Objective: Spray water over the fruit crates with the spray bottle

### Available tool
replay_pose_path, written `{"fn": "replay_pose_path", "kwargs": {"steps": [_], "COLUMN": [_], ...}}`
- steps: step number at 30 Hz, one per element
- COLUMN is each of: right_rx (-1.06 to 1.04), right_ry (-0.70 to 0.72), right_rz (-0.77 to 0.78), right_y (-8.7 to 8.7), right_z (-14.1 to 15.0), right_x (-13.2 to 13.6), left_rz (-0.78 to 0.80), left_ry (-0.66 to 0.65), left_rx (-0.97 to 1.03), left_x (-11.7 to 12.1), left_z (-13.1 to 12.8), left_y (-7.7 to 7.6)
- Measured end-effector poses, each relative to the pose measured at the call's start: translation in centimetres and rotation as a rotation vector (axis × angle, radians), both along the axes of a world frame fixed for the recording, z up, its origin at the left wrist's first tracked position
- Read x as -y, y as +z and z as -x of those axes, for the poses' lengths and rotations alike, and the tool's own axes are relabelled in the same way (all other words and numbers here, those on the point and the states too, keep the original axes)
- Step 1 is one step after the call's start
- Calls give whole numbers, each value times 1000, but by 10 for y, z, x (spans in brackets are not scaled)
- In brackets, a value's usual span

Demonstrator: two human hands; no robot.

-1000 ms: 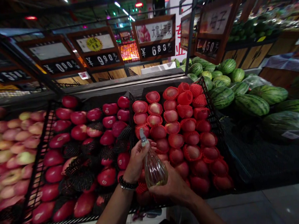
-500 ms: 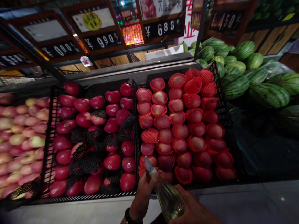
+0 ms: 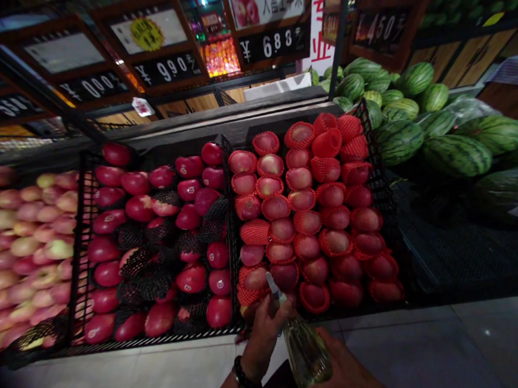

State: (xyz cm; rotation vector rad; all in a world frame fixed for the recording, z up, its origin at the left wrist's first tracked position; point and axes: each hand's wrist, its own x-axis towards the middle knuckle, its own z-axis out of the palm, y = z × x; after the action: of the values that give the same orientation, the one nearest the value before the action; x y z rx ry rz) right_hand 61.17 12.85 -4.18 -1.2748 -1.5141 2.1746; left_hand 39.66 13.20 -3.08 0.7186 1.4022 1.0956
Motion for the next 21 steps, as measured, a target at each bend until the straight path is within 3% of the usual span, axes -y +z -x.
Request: {"fn": "replay_pose_path", "kwargs": {"steps": [5, 9, 17, 21], "right_rx": [-67, -119, -132, -194], "right_ry": [-68, -132, -200, -302], "right_rz": [-89, -123, -234, -306], "right_y": [-7, -6, 33, 57], "right_z": [-4, -4, 7, 20], "right_x": [-5, -12, -49, -76], "left_rz": [-22, -67, -177, -264], "left_ry": [24, -25, -37, -44], "left_rx": [95, 59, 22, -32], "left_x": [-24, -43, -81, -118], "left_z": [-17, -22, -17, -3], "left_y": [13, 26, 45, 76]}}
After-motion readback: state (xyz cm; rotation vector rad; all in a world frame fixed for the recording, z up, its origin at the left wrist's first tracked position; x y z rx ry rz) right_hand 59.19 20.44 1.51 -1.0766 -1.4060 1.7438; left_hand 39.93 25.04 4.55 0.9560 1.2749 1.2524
